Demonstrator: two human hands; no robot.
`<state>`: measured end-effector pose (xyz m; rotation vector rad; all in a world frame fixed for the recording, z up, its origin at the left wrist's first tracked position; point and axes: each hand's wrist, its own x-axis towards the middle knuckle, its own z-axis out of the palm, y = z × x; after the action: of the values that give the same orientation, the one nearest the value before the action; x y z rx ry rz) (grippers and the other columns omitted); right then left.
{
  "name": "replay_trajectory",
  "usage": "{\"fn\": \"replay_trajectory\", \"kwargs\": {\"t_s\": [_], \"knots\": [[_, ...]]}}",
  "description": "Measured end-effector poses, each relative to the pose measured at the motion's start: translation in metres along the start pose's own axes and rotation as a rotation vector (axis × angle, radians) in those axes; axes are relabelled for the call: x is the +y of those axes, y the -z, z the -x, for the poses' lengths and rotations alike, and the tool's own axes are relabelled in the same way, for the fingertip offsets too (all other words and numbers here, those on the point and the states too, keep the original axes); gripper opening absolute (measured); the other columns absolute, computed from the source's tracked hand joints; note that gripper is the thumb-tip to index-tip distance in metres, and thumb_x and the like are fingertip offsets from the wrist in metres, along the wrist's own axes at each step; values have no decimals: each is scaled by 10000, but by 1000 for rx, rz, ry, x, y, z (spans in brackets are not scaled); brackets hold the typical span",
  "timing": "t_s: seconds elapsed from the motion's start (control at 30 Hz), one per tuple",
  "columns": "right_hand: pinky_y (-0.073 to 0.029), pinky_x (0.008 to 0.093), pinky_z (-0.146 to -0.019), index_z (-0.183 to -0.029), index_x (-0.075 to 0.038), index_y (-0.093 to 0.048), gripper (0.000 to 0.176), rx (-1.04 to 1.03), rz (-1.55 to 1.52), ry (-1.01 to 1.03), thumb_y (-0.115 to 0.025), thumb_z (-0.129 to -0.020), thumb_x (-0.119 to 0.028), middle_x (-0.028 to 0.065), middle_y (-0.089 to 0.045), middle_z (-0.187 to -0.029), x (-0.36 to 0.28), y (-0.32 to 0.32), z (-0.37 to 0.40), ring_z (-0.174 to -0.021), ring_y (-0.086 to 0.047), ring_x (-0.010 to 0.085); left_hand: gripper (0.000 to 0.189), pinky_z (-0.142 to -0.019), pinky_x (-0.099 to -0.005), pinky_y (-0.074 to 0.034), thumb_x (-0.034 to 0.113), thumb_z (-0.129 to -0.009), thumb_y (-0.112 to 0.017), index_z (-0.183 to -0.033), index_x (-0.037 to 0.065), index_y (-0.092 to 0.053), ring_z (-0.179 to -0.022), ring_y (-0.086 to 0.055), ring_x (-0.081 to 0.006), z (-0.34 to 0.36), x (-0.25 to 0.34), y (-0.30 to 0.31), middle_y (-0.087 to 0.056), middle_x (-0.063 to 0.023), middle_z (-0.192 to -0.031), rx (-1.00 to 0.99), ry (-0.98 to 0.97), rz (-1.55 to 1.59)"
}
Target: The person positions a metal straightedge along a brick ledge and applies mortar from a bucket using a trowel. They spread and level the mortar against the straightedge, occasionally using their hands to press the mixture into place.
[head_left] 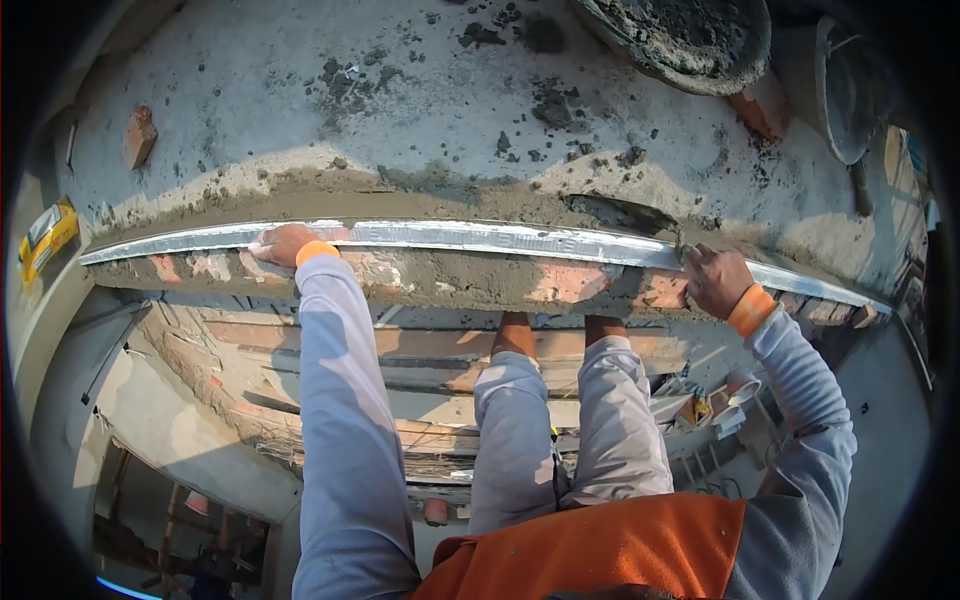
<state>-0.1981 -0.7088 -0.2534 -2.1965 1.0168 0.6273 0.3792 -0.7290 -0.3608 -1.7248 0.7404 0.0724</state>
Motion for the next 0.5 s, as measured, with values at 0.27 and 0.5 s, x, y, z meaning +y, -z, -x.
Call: {"fn": "replay_trajectory", "kwargs": {"t_s": [0.27, 0.5], "knots": [[-460, 407, -491, -1057, 56, -523, 305, -37, 37, -20, -589, -806, -104, 161, -535, -817, -47, 20, 25, -540, -554, 299, 393, -1119, -549, -230, 330, -949, -493, -1308, 189, -570, -1380, -351, -237, 11, -1, 10, -467, -46, -1433, -53, -22, -70], [-494, 399, -548, -1067, 37, -528, 321, 7, 3, -24, -575, -764, -59, 128, -539, -830, -62, 51, 44, -643, -609, 278, 371, -1113, -547, -239, 339, -941, -515, -1275, 200, -598, -1363, -375, -211, 14, -6, 17, -488, -41, -1415, -93, -49, -35]]}}
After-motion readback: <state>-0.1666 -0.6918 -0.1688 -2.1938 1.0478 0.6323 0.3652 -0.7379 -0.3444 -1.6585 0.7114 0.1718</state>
